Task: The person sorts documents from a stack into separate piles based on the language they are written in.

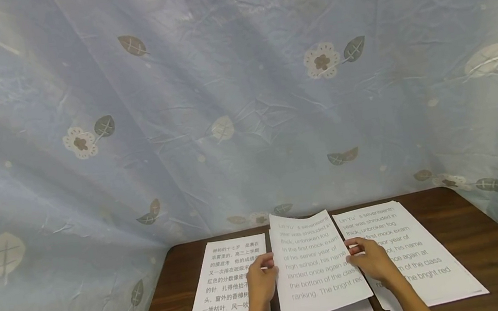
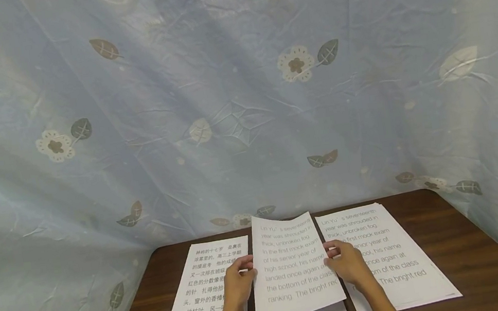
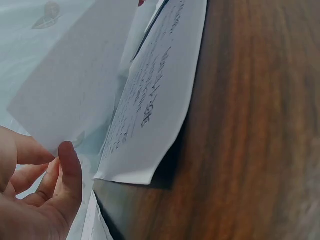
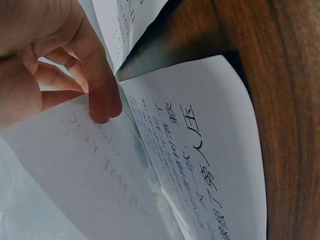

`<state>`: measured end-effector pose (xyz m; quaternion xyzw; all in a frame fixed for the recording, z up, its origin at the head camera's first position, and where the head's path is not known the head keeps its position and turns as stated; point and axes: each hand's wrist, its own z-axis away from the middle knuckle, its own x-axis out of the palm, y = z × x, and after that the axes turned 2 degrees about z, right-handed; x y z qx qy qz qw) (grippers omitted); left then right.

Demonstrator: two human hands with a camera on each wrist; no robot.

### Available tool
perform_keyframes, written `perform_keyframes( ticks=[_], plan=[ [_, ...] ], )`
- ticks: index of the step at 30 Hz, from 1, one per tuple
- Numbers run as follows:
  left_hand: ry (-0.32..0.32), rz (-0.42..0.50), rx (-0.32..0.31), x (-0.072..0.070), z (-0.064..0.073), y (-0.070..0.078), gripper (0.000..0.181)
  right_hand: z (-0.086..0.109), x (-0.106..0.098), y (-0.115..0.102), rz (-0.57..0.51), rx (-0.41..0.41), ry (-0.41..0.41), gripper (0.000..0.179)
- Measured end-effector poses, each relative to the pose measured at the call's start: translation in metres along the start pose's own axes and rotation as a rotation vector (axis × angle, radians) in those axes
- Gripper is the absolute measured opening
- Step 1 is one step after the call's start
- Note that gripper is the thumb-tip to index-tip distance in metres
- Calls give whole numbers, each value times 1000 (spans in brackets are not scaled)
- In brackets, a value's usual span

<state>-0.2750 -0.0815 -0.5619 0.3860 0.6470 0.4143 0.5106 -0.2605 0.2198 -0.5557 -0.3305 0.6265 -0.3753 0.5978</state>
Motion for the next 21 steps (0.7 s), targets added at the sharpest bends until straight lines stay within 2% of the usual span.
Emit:
perform_keyframes(
  ticks=[11,16,21],
  plan=[
    [-40,111,-64,-7,-2,0,41,0,-1,1,-65,24,1,50],
    [-55,164,-74,-9,-3,2,41,0,-1,1,-74,26,0,50],
    [-56,176,-74,-9,-3,2,40,0,-2,0,-75,32,0,51]
  ],
)
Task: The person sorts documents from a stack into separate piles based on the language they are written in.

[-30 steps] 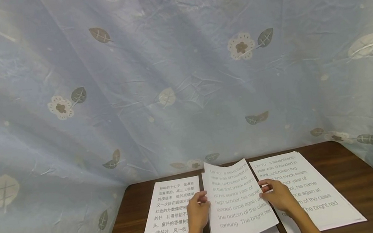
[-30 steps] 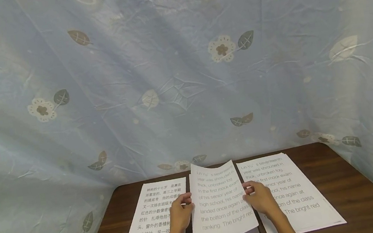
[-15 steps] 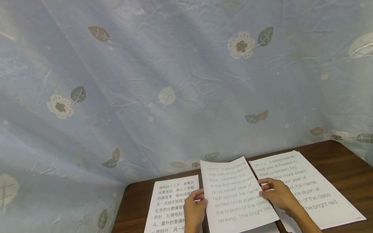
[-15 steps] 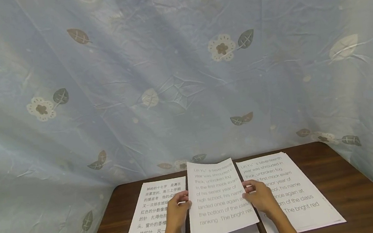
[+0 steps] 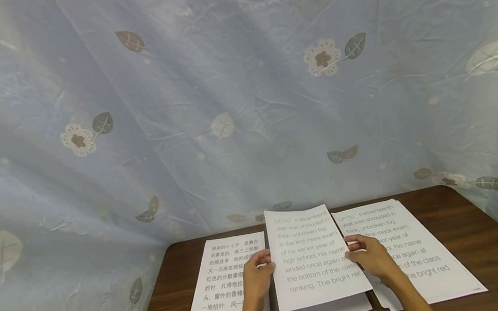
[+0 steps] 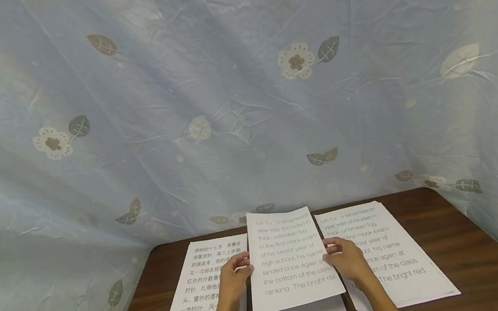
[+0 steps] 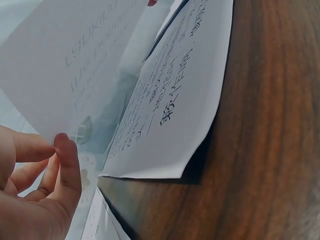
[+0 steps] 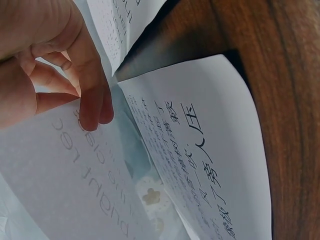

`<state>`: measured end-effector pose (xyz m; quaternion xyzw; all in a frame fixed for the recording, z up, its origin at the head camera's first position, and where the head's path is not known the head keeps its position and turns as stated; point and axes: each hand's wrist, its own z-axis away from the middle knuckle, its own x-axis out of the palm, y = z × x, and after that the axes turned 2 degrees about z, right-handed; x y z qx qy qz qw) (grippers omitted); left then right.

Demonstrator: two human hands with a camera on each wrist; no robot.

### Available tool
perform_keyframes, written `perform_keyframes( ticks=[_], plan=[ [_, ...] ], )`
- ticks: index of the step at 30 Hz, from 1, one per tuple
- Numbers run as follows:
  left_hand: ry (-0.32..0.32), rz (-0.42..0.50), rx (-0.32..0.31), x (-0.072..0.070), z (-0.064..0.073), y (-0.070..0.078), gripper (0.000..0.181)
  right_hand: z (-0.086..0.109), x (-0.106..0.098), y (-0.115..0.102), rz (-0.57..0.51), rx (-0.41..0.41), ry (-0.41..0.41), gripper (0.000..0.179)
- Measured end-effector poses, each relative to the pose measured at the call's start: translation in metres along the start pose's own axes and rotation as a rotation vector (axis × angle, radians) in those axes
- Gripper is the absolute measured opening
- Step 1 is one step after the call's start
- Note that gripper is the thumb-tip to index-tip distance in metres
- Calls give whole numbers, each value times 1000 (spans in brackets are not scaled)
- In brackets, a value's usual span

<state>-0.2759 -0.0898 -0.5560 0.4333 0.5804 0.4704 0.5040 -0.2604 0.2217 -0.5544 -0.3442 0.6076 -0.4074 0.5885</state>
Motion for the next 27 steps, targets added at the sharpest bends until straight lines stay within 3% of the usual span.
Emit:
perform_keyframes(
  ticks=[18,27],
  plan=[
    [12,10,9,-1,1,1,41,0,-2,-7,-12,-11,-12,52],
    [3,49,8,19,6,1,43,2,-20,3,3,-25,-36,53]
  ],
)
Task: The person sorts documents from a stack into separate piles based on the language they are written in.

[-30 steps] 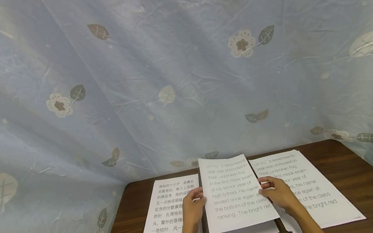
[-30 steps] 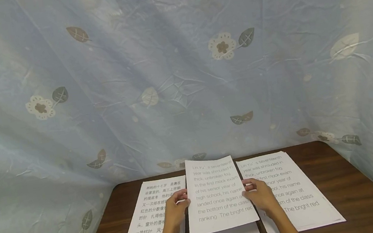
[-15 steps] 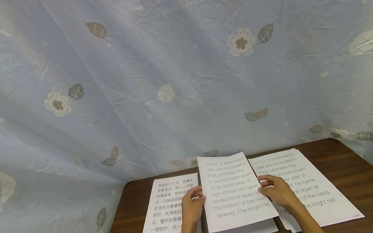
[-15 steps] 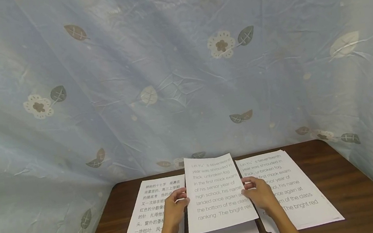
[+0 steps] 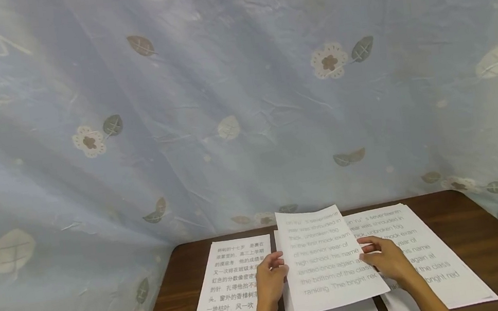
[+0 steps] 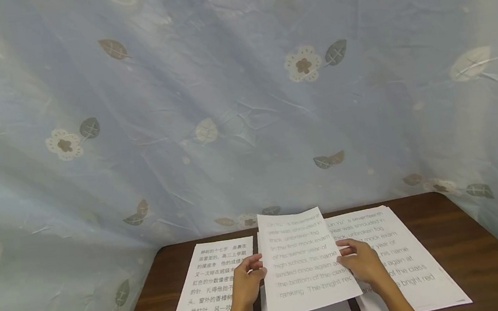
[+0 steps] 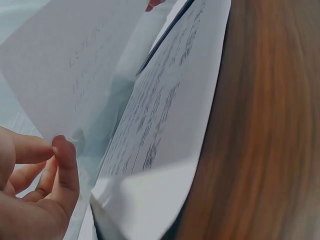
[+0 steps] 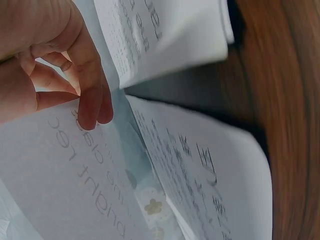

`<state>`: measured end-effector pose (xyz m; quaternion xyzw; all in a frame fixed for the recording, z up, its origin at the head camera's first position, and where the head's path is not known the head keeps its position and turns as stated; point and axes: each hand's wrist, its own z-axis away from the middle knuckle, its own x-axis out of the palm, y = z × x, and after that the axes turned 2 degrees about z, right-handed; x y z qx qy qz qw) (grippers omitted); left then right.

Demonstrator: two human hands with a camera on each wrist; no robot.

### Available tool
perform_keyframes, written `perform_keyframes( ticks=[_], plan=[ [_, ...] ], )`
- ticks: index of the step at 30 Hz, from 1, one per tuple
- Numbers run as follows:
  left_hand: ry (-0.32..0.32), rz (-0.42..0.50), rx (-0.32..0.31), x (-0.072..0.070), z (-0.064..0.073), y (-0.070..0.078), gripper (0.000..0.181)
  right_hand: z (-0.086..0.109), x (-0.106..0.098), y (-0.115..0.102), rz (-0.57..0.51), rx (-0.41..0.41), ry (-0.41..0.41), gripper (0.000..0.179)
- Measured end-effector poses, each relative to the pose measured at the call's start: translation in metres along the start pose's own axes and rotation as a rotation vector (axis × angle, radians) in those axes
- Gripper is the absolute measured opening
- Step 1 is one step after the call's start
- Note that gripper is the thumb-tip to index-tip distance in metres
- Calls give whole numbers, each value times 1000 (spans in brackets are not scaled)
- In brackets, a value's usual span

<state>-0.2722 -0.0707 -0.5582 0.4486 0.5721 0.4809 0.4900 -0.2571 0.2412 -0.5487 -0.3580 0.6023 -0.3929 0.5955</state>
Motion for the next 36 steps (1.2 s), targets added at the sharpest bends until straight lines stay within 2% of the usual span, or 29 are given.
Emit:
perform_keyframes(
  ticks=[4,12,22,36],
  plan=[
    [-6,29,-3,14,0,0,42,1,-11,6,14,3,7,55],
    [-12,17,-10,38,4,1,43,0,-31,22,88,9,31,55],
    [18,28,17,81,10,5,37,3,-66,39,170,19,62,56],
    [31,38,1,119,17,5,37,7,-98,54,210,22,93,54]
  ],
)
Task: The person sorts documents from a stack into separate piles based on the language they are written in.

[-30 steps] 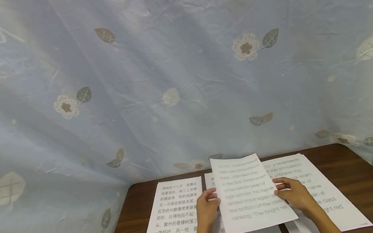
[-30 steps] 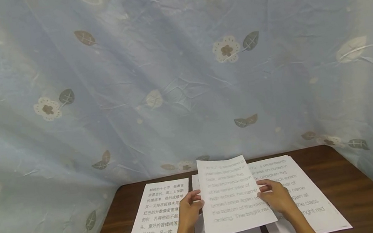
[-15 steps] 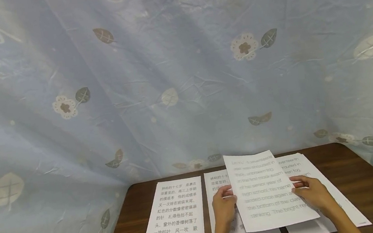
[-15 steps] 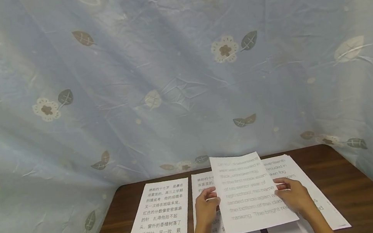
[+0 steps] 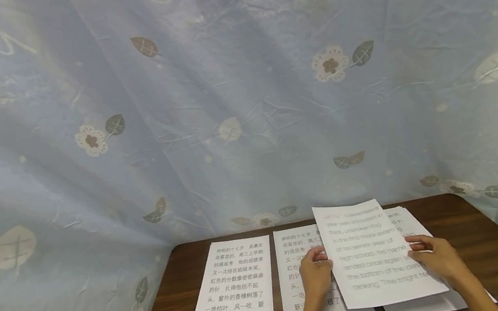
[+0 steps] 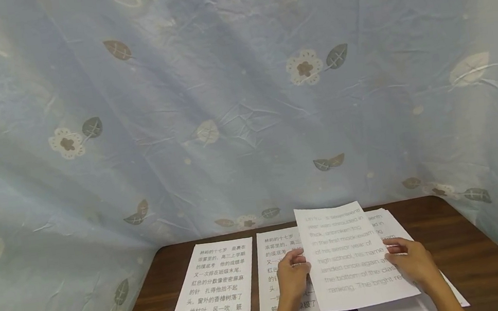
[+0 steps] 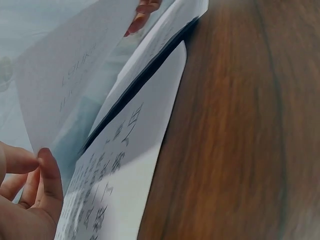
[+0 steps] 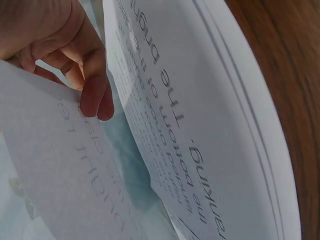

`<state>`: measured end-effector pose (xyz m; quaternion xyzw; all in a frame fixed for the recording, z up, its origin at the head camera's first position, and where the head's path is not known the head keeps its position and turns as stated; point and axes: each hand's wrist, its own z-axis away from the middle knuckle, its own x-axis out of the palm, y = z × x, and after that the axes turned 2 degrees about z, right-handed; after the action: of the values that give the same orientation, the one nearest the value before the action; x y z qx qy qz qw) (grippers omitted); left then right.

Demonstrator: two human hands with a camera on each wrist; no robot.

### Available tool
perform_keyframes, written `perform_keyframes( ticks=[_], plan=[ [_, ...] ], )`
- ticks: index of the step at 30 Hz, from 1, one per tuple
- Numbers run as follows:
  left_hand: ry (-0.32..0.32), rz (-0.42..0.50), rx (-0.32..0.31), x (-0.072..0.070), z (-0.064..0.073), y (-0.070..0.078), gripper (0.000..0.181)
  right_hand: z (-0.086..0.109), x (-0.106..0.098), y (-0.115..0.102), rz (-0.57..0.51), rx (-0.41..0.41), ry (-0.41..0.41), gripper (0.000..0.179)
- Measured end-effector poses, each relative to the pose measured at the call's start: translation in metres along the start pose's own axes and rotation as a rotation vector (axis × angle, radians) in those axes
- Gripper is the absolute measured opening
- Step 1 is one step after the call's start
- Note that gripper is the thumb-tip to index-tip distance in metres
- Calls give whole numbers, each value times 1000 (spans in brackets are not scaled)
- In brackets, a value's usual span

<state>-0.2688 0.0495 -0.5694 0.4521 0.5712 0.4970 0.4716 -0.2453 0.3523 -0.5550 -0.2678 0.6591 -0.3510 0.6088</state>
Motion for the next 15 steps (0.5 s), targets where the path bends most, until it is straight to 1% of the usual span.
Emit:
perform_keyframes(
  ticks=[3,7,12,15],
  plan=[
    [6,8,2,8,2,0,36,0,-7,3,27,2,5,54],
    [9,22,-11,19,5,1,35,0,-15,7,58,3,10,54],
    [9,29,-44,30,9,2,36,1,-23,15,91,-16,30,53],
    [1,41,-40,37,11,2,37,1,-27,20,117,-23,30,53]
  ],
)
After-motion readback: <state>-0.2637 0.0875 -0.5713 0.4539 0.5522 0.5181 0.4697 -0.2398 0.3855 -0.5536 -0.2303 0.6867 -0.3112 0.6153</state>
